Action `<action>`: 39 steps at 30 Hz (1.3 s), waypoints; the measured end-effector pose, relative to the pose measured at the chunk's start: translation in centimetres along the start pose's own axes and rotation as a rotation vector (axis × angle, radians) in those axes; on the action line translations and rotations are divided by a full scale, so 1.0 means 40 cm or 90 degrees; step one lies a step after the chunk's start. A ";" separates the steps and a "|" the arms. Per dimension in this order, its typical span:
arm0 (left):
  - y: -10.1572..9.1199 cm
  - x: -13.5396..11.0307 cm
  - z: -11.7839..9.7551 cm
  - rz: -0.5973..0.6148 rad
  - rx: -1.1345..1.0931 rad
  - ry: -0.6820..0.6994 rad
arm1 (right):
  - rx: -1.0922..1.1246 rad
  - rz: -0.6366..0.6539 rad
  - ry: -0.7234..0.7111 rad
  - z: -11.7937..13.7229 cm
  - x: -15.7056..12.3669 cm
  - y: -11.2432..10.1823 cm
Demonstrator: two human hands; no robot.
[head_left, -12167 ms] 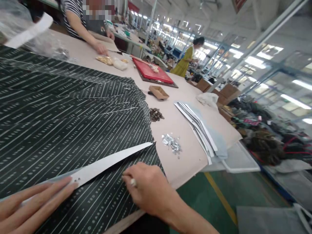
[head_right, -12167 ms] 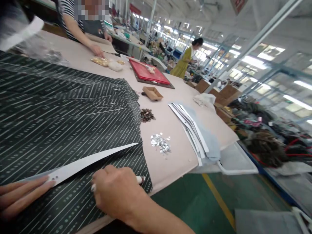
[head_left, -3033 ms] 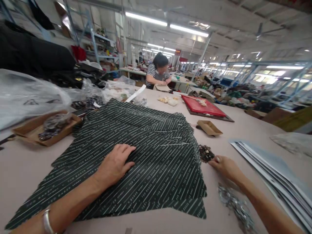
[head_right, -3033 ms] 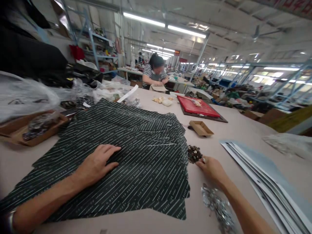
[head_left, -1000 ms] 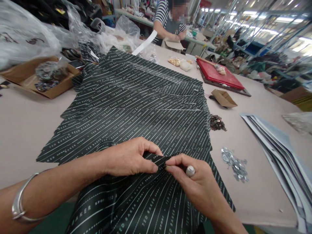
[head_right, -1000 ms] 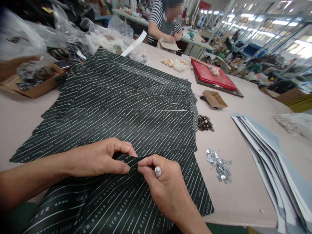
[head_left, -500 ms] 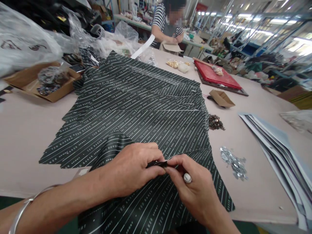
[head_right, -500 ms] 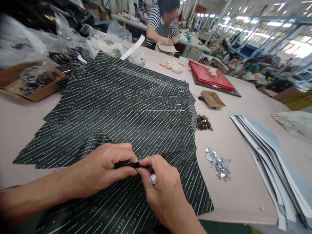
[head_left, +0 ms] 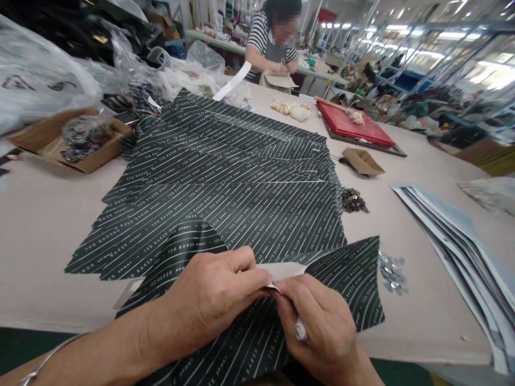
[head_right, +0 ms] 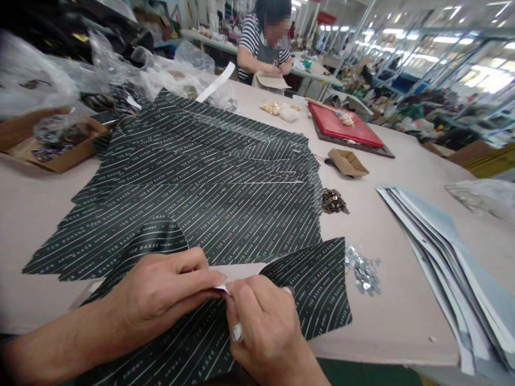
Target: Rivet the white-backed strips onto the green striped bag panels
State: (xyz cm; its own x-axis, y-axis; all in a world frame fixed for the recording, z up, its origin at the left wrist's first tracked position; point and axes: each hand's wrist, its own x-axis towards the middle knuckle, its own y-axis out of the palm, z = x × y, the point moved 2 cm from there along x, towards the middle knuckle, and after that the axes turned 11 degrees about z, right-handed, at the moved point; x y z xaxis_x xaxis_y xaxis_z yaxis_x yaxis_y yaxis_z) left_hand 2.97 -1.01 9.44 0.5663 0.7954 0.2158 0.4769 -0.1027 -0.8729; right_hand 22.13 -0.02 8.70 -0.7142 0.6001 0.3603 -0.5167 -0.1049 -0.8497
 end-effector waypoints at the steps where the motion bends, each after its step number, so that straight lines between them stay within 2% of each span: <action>1: 0.001 -0.003 -0.002 -0.019 0.004 0.001 | -0.011 -0.013 -0.010 0.002 -0.001 0.001; 4: 0.004 -0.010 -0.002 -0.052 0.047 0.002 | -0.015 -0.005 0.007 0.000 0.006 0.010; 7: -0.007 -0.012 0.012 -0.073 0.154 0.024 | -0.027 0.006 0.030 -0.015 0.020 0.026; 10: -0.029 -0.011 0.043 -0.111 0.277 0.053 | -0.090 -0.010 0.048 -0.041 0.038 0.045; 14: -0.047 -0.009 0.087 -0.140 0.363 0.093 | -0.160 -0.001 0.072 -0.081 0.054 0.066; 17: -0.047 -0.014 0.103 -0.107 0.425 0.111 | -0.201 0.026 0.091 -0.100 0.052 0.075; 22: -0.065 -0.029 0.111 0.013 0.490 0.075 | -0.239 0.048 0.081 -0.103 0.042 0.081; 26: -0.110 -0.056 0.142 0.109 0.480 0.032 | -0.233 0.050 0.065 -0.111 0.047 0.069; 30: -0.174 -0.094 0.199 0.153 0.459 -0.020 | -0.255 0.066 0.078 -0.140 0.071 0.031; 32: -0.189 -0.109 0.224 0.170 0.469 -0.060 | -0.277 0.073 0.085 -0.153 0.084 0.015; 35: -0.168 -0.115 0.233 0.165 0.506 -0.069 | -0.317 0.101 0.069 -0.160 0.091 0.017; 39: -0.087 -0.091 0.190 0.091 0.418 -0.024 | -0.328 0.143 0.073 -0.166 0.071 0.058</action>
State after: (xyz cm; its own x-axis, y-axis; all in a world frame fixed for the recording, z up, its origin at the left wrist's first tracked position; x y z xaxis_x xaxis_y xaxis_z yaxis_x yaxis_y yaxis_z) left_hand -5.83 0.99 8.37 0.5641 0.8224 0.0730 -0.1162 0.1667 -0.9791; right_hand 22.05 6.70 5.20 -0.7095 0.6928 0.1291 -0.0405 0.1427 -0.9889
